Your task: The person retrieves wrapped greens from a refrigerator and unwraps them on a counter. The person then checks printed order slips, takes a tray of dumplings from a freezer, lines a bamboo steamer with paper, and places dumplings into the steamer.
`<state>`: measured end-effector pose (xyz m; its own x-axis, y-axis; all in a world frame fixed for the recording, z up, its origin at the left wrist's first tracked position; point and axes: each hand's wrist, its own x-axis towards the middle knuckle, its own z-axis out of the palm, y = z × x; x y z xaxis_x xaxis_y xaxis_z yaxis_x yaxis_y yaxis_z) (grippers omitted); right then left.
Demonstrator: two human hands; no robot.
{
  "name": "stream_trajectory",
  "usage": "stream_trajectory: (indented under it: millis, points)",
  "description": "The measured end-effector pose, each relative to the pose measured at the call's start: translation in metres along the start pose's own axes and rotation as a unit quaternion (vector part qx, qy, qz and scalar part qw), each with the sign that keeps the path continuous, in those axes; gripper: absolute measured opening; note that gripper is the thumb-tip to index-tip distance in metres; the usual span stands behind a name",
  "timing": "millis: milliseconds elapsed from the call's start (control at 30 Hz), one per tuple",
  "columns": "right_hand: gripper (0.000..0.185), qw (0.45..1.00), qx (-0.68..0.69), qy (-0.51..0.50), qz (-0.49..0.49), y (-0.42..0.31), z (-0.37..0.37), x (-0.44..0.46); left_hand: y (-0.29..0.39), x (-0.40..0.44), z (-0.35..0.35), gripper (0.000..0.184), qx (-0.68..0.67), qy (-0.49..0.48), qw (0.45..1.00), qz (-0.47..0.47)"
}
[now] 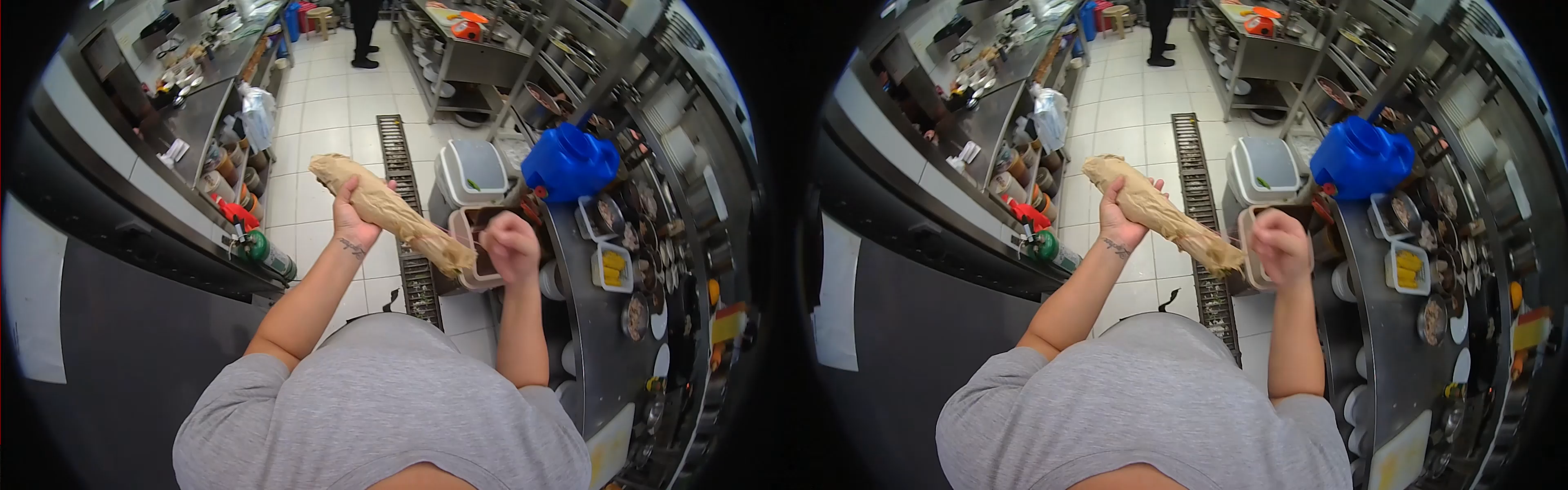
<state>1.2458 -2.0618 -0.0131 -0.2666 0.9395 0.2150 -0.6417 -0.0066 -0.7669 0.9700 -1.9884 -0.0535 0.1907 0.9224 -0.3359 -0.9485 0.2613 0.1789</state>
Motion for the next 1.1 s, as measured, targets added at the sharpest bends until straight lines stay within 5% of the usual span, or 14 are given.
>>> stream_trajectory:
  millis: [100,200,300,433,567,633,700,833,967,1033,1067,1100]
  points:
    - [0.008,0.976,-0.211,-0.044,-0.024,-0.02,0.001,-0.014,0.024,0.0,-0.005,0.063,0.009,0.003,1.0,0.019]
    - [0.01,0.857,-0.492,-0.029,0.148,-0.038,0.048,-0.026,0.049,0.001,-0.006,0.056,-0.016,0.083,0.993,0.086]
    - [0.012,0.738,-0.664,0.002,0.118,-0.01,0.043,-0.026,0.058,-0.003,-0.002,0.051,-0.037,0.118,0.988,0.091]
    - [0.011,0.542,-0.832,-0.079,0.087,0.033,0.023,-0.031,0.072,-0.023,0.022,0.051,-0.039,0.094,0.991,0.086]
    - [0.036,0.513,-0.854,0.008,0.08,0.051,0.02,-0.017,0.062,-0.05,0.039,0.054,0.0,0.042,0.997,0.069]
    - [0.047,0.558,-0.822,0.072,-0.089,0.051,-0.012,-0.001,0.047,-0.059,0.041,0.052,0.005,0.047,0.997,0.057]
    - [0.05,0.559,-0.794,0.179,-0.159,0.029,-0.024,0.017,0.046,-0.06,0.036,0.053,0.005,0.059,0.997,0.05]
    - [0.056,0.498,-0.813,0.192,-0.234,-0.008,0.008,0.022,0.067,-0.044,0.034,0.058,-0.045,0.094,0.989,0.102]
    - [0.072,0.521,-0.826,0.195,-0.089,0.011,0.032,0.023,0.068,-0.047,0.037,0.061,-0.045,0.093,0.986,0.133]
    - [0.073,0.799,-0.579,0.146,-0.075,0.016,0.025,0.023,0.065,-0.061,0.044,0.064,-0.038,-0.003,0.995,0.095]
    - [0.074,0.968,-0.204,0.147,-0.009,0.024,0.014,0.024,0.061,-0.069,0.051,0.061,-0.034,-0.009,0.996,0.086]
    - [0.074,0.966,-0.209,0.152,-0.013,0.026,0.013,0.026,0.057,-0.066,0.049,0.061,-0.035,-0.013,0.996,0.079]
